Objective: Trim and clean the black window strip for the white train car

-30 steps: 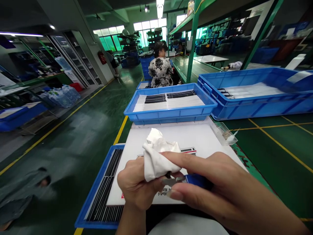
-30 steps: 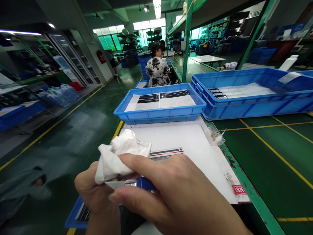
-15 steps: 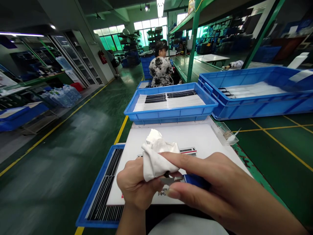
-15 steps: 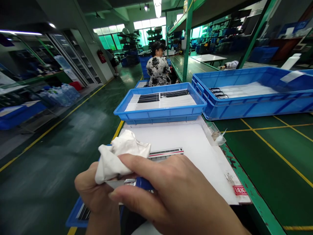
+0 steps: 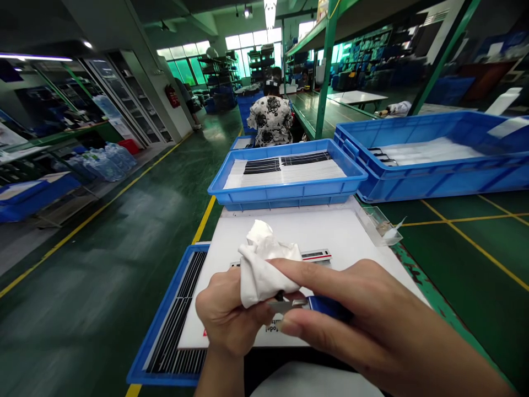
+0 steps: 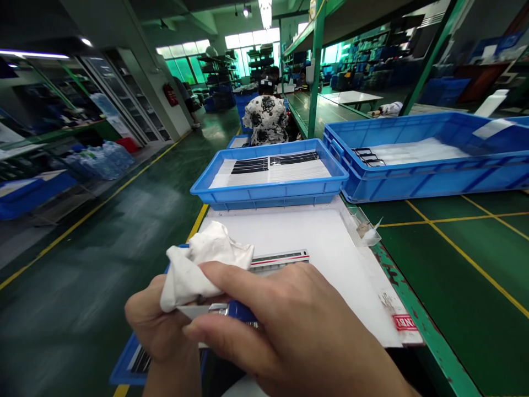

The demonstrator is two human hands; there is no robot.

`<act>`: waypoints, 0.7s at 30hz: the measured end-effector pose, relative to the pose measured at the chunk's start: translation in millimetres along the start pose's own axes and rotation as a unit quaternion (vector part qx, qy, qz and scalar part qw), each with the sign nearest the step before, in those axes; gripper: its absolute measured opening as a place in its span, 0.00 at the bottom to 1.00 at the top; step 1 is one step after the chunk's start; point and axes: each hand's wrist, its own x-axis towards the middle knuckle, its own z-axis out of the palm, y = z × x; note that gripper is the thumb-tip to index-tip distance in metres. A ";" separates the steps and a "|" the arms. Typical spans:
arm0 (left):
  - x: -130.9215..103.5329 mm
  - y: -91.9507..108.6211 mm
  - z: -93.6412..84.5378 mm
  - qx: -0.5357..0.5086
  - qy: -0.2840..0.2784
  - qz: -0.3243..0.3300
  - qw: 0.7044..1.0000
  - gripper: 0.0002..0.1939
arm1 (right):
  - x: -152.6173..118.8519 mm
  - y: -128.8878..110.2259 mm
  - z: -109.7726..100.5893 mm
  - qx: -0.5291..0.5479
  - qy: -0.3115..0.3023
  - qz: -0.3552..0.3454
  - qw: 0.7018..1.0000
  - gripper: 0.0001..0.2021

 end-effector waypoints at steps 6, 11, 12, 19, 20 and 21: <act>2.0 1.9 3.0 -0.016 0.009 0.003 1.000 0.09 | 1.4 -1.0 -0.9 0.010 -0.014 0.015 1.000 0.14; 2.7 2.1 3.3 -0.008 0.007 0.002 1.000 0.07 | 3.0 -3.1 -1.8 0.002 -0.001 0.015 1.000 0.13; 2.6 1.8 3.2 -0.009 0.006 0.001 1.000 0.07 | 2.9 -3.1 -2.3 0.004 -0.005 0.018 1.000 0.13; 2.1 2.3 3.4 -0.003 0.012 0.001 1.000 0.07 | 0.6 -0.6 -0.7 0.020 -0.019 0.021 0.999 0.14; 2.3 2.6 3.4 0.002 0.013 0.004 1.000 0.08 | 0.6 -0.2 0.1 0.017 -0.016 0.019 1.000 0.14; 2.5 2.9 3.4 0.007 0.014 0.007 1.000 0.09 | 0.6 0.0 0.8 0.013 -0.013 0.017 1.000 0.14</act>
